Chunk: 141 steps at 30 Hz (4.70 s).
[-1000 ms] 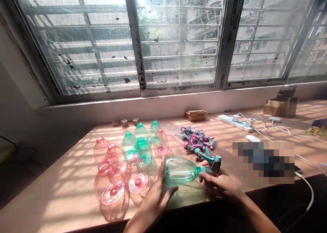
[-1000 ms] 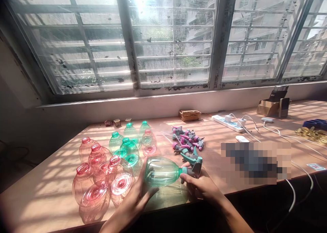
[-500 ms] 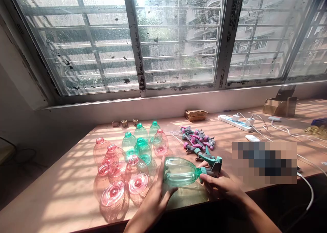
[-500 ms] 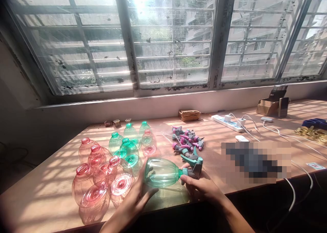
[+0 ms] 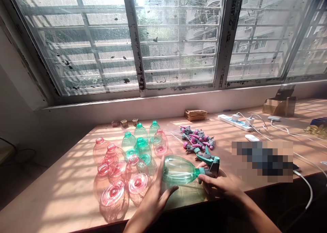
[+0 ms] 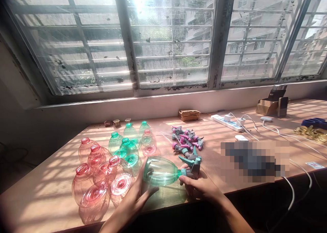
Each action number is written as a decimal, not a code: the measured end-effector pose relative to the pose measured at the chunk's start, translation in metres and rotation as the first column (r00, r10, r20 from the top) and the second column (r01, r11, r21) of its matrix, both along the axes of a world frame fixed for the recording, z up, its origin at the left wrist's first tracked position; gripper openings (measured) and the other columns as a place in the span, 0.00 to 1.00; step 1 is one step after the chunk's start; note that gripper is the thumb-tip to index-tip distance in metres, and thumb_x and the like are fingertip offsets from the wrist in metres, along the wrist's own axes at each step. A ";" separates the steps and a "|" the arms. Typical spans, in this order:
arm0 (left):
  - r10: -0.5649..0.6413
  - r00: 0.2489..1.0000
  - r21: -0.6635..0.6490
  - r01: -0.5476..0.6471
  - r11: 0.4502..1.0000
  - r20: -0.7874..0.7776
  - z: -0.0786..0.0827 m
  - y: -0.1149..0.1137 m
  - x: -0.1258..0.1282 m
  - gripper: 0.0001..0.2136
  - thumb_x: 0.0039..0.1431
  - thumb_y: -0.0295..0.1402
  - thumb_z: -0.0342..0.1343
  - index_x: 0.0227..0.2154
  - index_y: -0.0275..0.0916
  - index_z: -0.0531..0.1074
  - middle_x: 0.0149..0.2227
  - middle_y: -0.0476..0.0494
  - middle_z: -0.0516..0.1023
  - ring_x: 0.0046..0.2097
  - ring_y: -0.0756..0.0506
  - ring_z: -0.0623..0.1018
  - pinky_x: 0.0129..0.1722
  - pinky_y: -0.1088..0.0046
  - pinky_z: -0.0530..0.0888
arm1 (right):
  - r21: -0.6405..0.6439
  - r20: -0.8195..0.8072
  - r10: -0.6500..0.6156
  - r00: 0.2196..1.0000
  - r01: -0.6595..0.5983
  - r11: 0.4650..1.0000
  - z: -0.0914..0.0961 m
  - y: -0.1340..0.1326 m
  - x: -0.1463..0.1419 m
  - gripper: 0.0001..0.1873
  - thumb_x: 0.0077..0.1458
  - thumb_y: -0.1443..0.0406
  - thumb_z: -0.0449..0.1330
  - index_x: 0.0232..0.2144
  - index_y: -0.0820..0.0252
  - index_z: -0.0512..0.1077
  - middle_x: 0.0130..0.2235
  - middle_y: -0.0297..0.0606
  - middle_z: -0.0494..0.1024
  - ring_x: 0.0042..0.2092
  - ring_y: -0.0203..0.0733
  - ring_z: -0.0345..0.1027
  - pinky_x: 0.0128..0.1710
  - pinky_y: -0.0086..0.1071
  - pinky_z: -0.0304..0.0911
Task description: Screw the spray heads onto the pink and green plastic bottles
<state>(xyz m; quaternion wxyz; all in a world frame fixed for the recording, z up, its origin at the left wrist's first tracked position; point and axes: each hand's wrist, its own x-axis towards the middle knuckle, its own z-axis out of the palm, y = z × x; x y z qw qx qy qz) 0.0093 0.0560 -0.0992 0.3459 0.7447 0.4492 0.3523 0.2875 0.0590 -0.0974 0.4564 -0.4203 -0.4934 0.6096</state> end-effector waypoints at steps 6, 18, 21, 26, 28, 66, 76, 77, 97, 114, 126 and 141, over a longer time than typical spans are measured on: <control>0.018 1.000 -0.016 -0.018 1.000 -0.011 -0.008 0.001 -0.004 0.42 0.68 0.51 0.57 0.76 0.47 0.43 0.77 0.37 0.52 0.77 0.32 0.52 0.74 0.44 0.49 | 0.006 -0.021 -0.012 1.000 0.012 1.000 -0.002 -0.001 0.003 0.26 0.47 0.49 0.76 0.42 0.55 0.74 0.30 0.30 0.74 0.29 0.36 0.63 0.27 0.29 0.59; -0.021 0.997 -0.011 0.022 1.000 0.075 -0.001 -0.001 -0.004 0.42 0.69 0.49 0.57 0.76 0.53 0.39 0.76 0.39 0.56 0.75 0.32 0.57 0.73 0.47 0.55 | 0.029 -0.008 0.000 1.000 0.000 1.000 -0.002 -0.001 0.003 0.28 0.45 0.46 0.76 0.42 0.54 0.74 0.28 0.29 0.72 0.26 0.37 0.63 0.25 0.31 0.56; -0.015 0.997 -0.019 0.017 1.000 0.080 -0.001 0.000 -0.004 0.38 0.70 0.49 0.57 0.75 0.52 0.47 0.75 0.39 0.60 0.75 0.30 0.59 0.73 0.44 0.54 | 0.040 -0.028 0.012 1.000 -0.011 0.999 -0.005 0.000 0.003 0.27 0.47 0.47 0.76 0.43 0.54 0.74 0.29 0.30 0.73 0.26 0.36 0.63 0.25 0.30 0.56; -0.061 0.993 -0.011 0.063 0.998 0.104 -0.002 0.001 -0.002 0.42 0.69 0.48 0.58 0.76 0.54 0.39 0.77 0.42 0.54 0.76 0.33 0.55 0.74 0.50 0.53 | 0.030 -0.047 -0.002 0.999 0.004 1.000 -0.007 0.004 0.004 0.26 0.49 0.47 0.75 0.42 0.53 0.72 0.29 0.30 0.75 0.25 0.35 0.62 0.23 0.29 0.55; -0.075 0.991 -0.037 0.080 0.996 0.107 -0.002 0.000 -0.002 0.45 0.68 0.49 0.60 0.76 0.54 0.36 0.77 0.41 0.53 0.76 0.33 0.56 0.74 0.50 0.54 | 0.033 -0.050 -0.006 0.999 0.008 0.999 -0.007 0.004 0.004 0.26 0.49 0.48 0.75 0.42 0.53 0.72 0.29 0.30 0.75 0.25 0.35 0.62 0.24 0.30 0.56; -0.080 0.996 0.031 0.079 0.996 0.031 -0.002 -0.003 -0.001 0.47 0.68 0.45 0.59 0.76 0.50 0.29 0.78 0.37 0.51 0.76 0.31 0.55 0.74 0.46 0.53 | 0.026 -0.061 0.032 0.998 -0.030 0.999 -0.007 0.004 0.007 0.27 0.48 0.48 0.76 0.42 0.55 0.72 0.26 0.28 0.73 0.26 0.36 0.62 0.28 0.32 0.56; -0.069 0.997 -0.051 0.066 0.996 -0.046 0.003 -0.007 -0.004 0.44 0.69 0.50 0.58 0.76 0.46 0.37 0.78 0.35 0.51 0.77 0.32 0.51 0.74 0.44 0.50 | 0.040 -0.066 0.025 0.998 -0.023 0.999 -0.007 0.003 0.006 0.27 0.48 0.49 0.76 0.42 0.55 0.71 0.25 0.26 0.71 0.25 0.37 0.61 0.29 0.33 0.56; -0.074 0.996 -0.033 0.073 0.997 -0.045 0.003 -0.006 -0.003 0.45 0.68 0.49 0.59 0.76 0.47 0.37 0.78 0.36 0.50 0.77 0.32 0.50 0.74 0.45 0.50 | 0.039 -0.067 0.026 0.997 -0.024 0.999 -0.007 0.003 0.005 0.27 0.49 0.48 0.75 0.42 0.54 0.71 0.24 0.26 0.71 0.25 0.36 0.61 0.28 0.33 0.55; -0.075 0.996 -0.035 0.074 0.997 -0.057 0.002 -0.008 0.000 0.51 0.68 0.47 0.59 0.75 0.47 0.23 0.77 0.32 0.52 0.76 0.30 0.56 0.73 0.44 0.55 | 0.028 -0.066 0.026 0.997 -0.024 0.999 -0.006 0.002 0.005 0.27 0.47 0.48 0.77 0.42 0.54 0.73 0.26 0.28 0.73 0.26 0.36 0.62 0.26 0.31 0.56; -0.058 0.998 -0.015 0.058 0.998 -0.032 -0.005 -0.005 -0.003 0.49 0.67 0.49 0.60 0.76 0.45 0.31 0.77 0.31 0.51 0.76 0.28 0.52 0.73 0.42 0.51 | 0.025 -0.045 -0.003 0.999 0.004 1.000 -0.006 0.001 0.005 0.27 0.47 0.49 0.76 0.42 0.55 0.74 0.29 0.32 0.79 0.25 0.36 0.64 0.24 0.29 0.57; -0.055 0.998 0.009 0.055 0.998 0.012 -0.007 -0.003 -0.003 0.49 0.67 0.46 0.61 0.76 0.48 0.30 0.78 0.36 0.50 0.77 0.31 0.52 0.74 0.46 0.53 | 0.083 -0.006 -0.005 1.000 0.006 0.997 -0.007 0.003 0.006 0.23 0.51 0.48 0.74 0.39 0.54 0.72 0.28 0.33 0.81 0.27 0.40 0.68 0.31 0.35 0.62; -0.067 0.993 0.005 0.067 0.998 0.098 -0.005 -0.002 0.000 0.50 0.62 0.46 0.67 0.76 0.52 0.37 0.77 0.39 0.54 0.76 0.30 0.54 0.74 0.47 0.52 | 0.012 -0.101 -0.011 0.995 0.013 1.000 -0.012 0.004 0.006 0.24 0.50 0.50 0.75 0.41 0.53 0.70 0.27 0.34 0.80 0.29 0.41 0.72 0.29 0.32 0.66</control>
